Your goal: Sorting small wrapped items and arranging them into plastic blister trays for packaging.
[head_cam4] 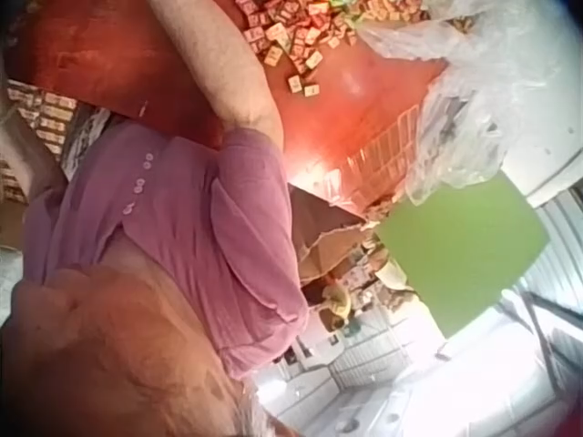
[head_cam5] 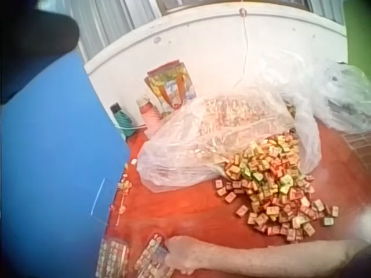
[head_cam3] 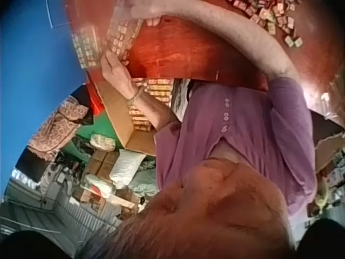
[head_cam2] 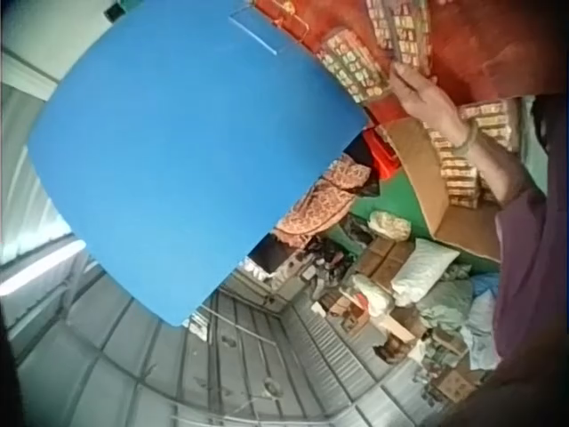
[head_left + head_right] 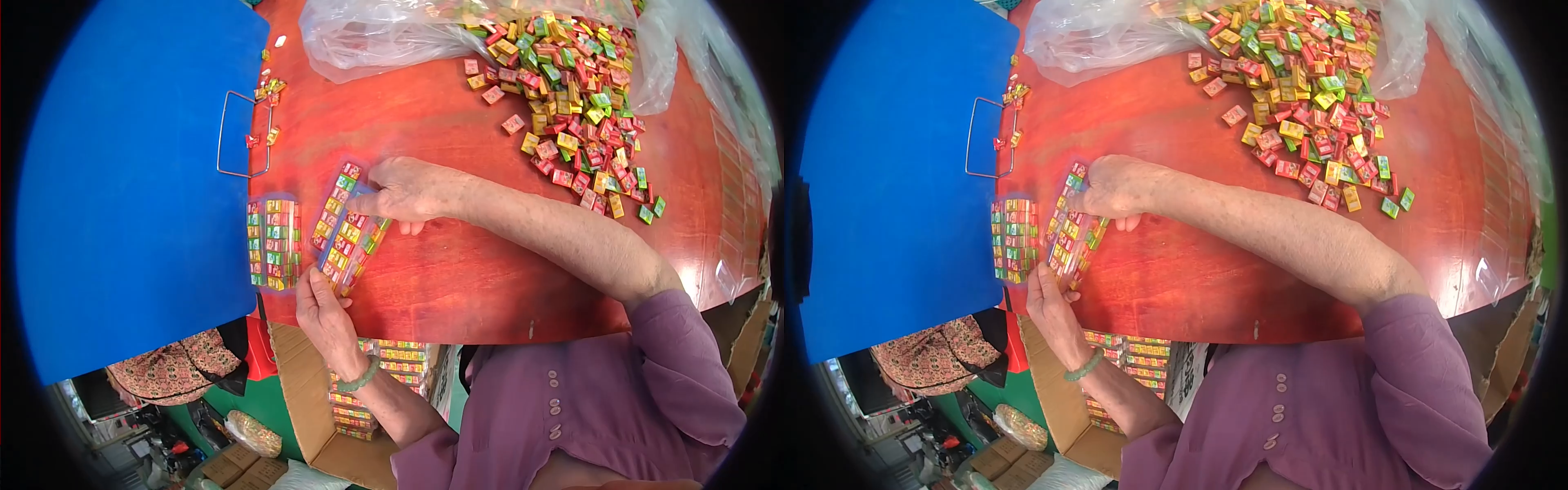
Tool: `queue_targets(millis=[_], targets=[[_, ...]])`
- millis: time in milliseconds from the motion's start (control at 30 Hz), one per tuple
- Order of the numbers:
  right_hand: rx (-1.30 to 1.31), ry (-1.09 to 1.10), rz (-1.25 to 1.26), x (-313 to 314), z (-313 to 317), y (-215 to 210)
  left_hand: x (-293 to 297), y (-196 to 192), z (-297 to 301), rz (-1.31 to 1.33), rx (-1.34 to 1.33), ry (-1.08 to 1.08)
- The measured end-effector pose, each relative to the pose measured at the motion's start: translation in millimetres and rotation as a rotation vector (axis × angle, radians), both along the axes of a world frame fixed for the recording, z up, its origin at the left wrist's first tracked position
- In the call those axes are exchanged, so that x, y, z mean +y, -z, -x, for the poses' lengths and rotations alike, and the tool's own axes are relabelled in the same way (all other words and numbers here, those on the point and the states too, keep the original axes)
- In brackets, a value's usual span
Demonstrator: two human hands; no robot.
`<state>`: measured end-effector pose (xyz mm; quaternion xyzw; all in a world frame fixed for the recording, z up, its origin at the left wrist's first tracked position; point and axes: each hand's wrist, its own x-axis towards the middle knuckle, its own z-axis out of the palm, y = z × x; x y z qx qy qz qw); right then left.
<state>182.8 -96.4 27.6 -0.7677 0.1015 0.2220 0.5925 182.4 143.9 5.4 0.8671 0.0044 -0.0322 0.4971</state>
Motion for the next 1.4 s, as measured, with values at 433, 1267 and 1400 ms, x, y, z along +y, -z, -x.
queue_targets(millis=[433,1267,1400], targets=[[-0.022,-0.021,0.031,-1.0,7.6,-5.8,-0.6,-2.2,0.2,0.117,0.046,-0.003],[-0.112,-0.077,0.050,-9.4,30.3,8.6,-9.9,9.2,40.7,-0.218,-0.377,0.105],[-0.082,-0.073,0.016,-10.2,28.9,0.2,-5.4,-0.8,37.9,-0.322,-0.433,0.192]])
